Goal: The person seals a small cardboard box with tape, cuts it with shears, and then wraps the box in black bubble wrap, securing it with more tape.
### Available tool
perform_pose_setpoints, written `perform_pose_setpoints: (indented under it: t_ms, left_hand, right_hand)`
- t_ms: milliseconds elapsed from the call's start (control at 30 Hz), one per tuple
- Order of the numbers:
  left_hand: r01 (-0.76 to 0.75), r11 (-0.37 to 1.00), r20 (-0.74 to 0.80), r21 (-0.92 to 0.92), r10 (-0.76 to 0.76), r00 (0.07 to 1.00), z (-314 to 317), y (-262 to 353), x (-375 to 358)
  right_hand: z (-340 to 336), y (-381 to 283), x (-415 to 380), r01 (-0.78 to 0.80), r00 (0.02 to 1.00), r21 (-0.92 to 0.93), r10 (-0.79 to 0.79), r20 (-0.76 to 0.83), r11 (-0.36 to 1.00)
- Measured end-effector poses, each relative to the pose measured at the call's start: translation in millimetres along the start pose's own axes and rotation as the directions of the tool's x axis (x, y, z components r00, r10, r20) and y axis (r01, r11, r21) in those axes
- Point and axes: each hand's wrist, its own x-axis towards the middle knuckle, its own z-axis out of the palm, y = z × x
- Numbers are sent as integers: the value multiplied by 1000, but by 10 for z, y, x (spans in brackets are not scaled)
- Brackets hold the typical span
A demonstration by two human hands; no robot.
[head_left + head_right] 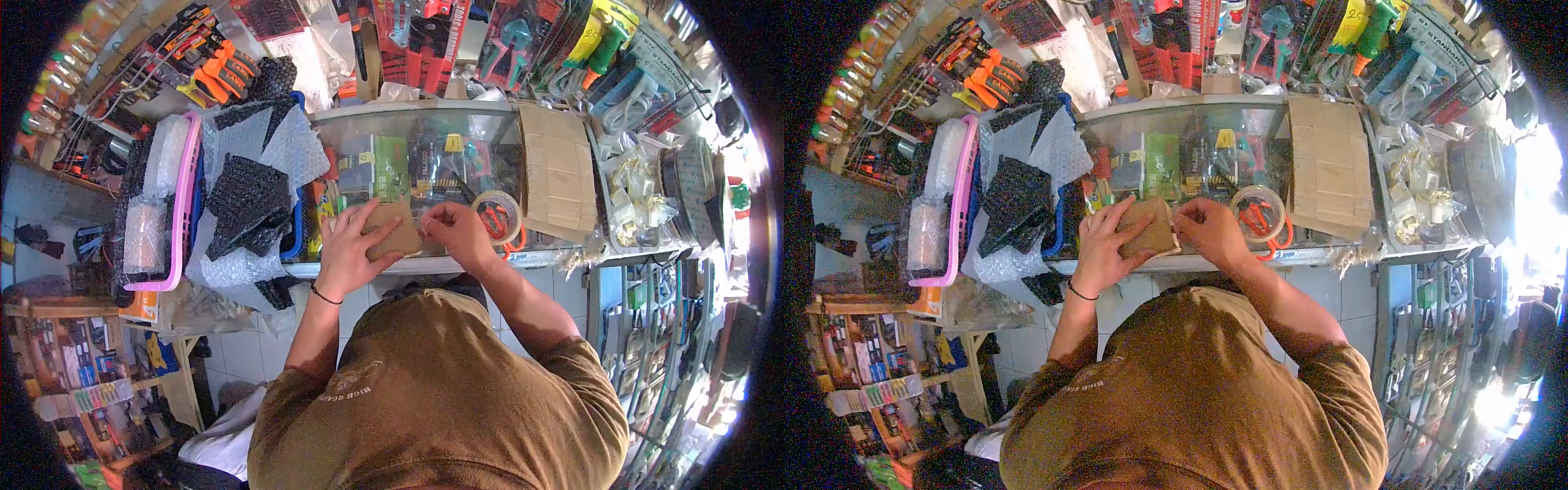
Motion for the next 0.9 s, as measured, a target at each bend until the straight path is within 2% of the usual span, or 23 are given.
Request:
perform_pose_setpoints:
  t_ms: [33, 100, 233, 400, 600, 900]
  left_hand:
    - [2, 1000, -3, -4, -2, 1000, 7, -3, -2]
    - [-9, 1000, 1, 24, 9, 1000, 18, -7, -7]
    - [-9, 1000, -5, 8, 9, 1000, 19, -14, -9]
    - [-10, 999, -23, -35, 10, 1000, 29, -22, -8]
    - [-29, 999, -47, -35, 28, 999, 63, -48, -17]
    - [-22, 998, -48, -61, 19, 999, 55, -47, -17]
  right_hand:
    - [-12, -12, 15, -1, 1000, -5, 1, 0, 1000]
    - [-35, -31, 43, 45, 999, -155, -42, 18, 987]
    - [-57, -91, 87, 22, 998, -186, -12, 55, 982]
    - [-62, -170, 143, -10, 995, -344, 44, 92, 939]
    - [-59, -147, 180, 51, 995, -399, -13, 98, 915]
    - [-42, -231, 160, 34, 996, -431, 3, 85, 902]
